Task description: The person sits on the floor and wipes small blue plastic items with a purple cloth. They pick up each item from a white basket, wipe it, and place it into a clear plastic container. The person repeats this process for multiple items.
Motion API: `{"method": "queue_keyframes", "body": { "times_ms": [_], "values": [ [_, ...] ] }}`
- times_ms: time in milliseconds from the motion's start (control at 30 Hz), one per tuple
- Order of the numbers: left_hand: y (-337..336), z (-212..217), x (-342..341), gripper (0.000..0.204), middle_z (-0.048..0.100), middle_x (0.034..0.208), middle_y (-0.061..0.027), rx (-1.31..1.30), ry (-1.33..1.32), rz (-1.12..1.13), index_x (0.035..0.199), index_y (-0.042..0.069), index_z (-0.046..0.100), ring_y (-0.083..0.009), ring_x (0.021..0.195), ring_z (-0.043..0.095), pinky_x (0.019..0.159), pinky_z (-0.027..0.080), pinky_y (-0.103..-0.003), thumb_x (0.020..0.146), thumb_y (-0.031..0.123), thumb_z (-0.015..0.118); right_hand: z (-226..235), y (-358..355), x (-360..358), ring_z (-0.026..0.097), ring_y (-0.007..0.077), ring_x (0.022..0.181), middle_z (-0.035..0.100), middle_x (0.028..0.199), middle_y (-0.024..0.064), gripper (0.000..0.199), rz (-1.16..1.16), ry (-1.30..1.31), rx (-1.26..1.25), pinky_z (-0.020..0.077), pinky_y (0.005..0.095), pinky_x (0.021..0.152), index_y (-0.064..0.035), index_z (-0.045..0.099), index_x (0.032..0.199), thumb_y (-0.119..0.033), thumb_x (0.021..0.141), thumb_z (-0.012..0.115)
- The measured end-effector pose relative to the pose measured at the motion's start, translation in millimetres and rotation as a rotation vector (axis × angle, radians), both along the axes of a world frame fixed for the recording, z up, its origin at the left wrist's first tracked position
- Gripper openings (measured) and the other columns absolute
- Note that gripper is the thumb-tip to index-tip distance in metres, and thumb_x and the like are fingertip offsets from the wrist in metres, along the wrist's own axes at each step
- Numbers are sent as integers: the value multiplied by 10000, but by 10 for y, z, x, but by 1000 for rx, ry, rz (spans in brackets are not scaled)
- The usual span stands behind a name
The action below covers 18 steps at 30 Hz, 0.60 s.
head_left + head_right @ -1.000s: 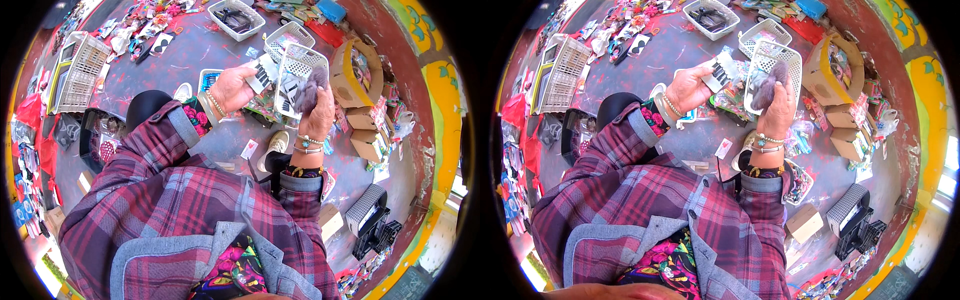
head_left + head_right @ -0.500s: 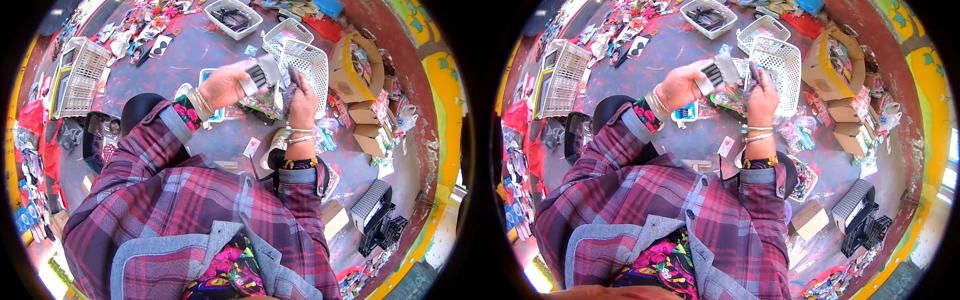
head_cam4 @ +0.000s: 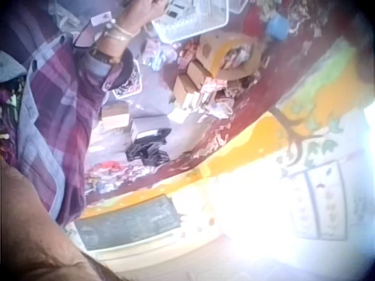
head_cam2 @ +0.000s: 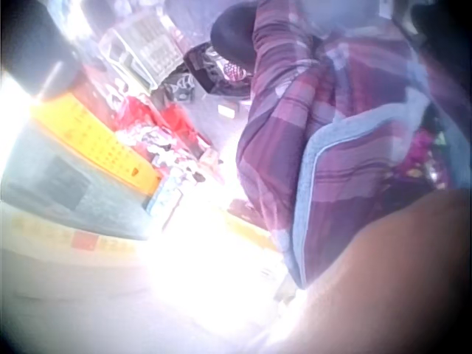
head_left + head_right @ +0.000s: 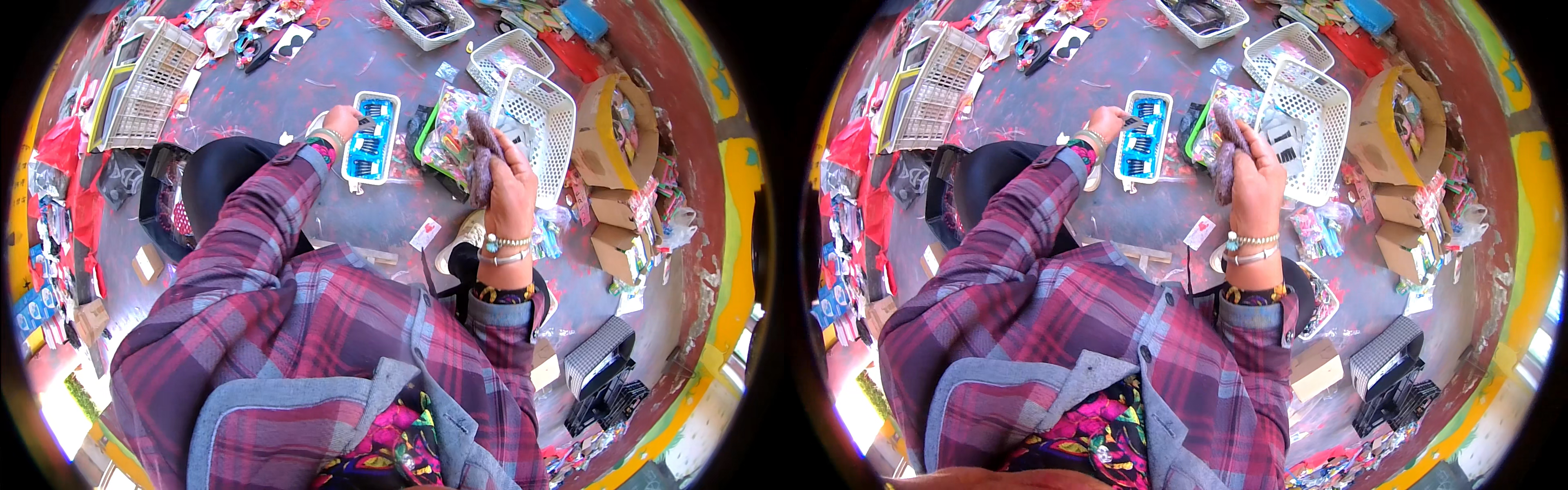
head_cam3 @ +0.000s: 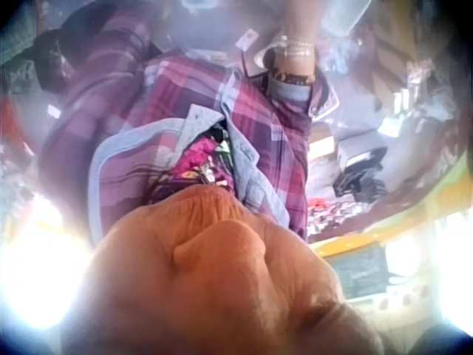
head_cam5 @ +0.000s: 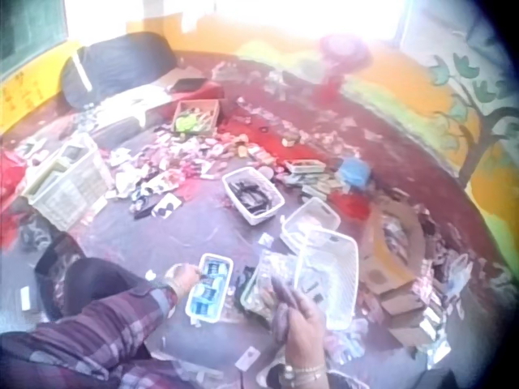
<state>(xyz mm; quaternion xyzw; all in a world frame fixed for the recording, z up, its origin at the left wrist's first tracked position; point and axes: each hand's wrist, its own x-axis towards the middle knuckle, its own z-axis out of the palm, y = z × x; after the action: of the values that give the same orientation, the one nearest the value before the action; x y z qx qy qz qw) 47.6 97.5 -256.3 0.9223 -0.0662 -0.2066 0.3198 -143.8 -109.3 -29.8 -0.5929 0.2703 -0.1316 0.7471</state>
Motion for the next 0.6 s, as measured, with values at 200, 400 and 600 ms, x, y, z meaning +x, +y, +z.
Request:
{"method": "queue_keyframes", "body": {
  "times_ms": [200,400,600],
  "values": [
    [-153,-709,-4,245,638,911,-173,-48,41,-68,875,127,681,-318,892,605,790,465,-380,755,27,493,-27,43,-28,597,117,794,614,1002,100,375,48,71,71,484,219,664,53,495,1216,4,847,443],
    [-136,-1304,119,203,648,853,-150,-226,83,13,691,75,645,-306,890,611,768,472,-362,729,12,455,13,100,-7,598,116,777,613,1013,100,376,104,224,165,488,225,652,37,501,1216,17,847,436],
    [-58,-1584,284,154,671,830,-114,-289,-57,-85,605,57,618,-275,1005,588,973,383,-366,692,23,495,11,137,99,574,91,790,610,998,73,356,142,281,233,460,207,673,35,520,1195,4,851,436]
  ]
}}
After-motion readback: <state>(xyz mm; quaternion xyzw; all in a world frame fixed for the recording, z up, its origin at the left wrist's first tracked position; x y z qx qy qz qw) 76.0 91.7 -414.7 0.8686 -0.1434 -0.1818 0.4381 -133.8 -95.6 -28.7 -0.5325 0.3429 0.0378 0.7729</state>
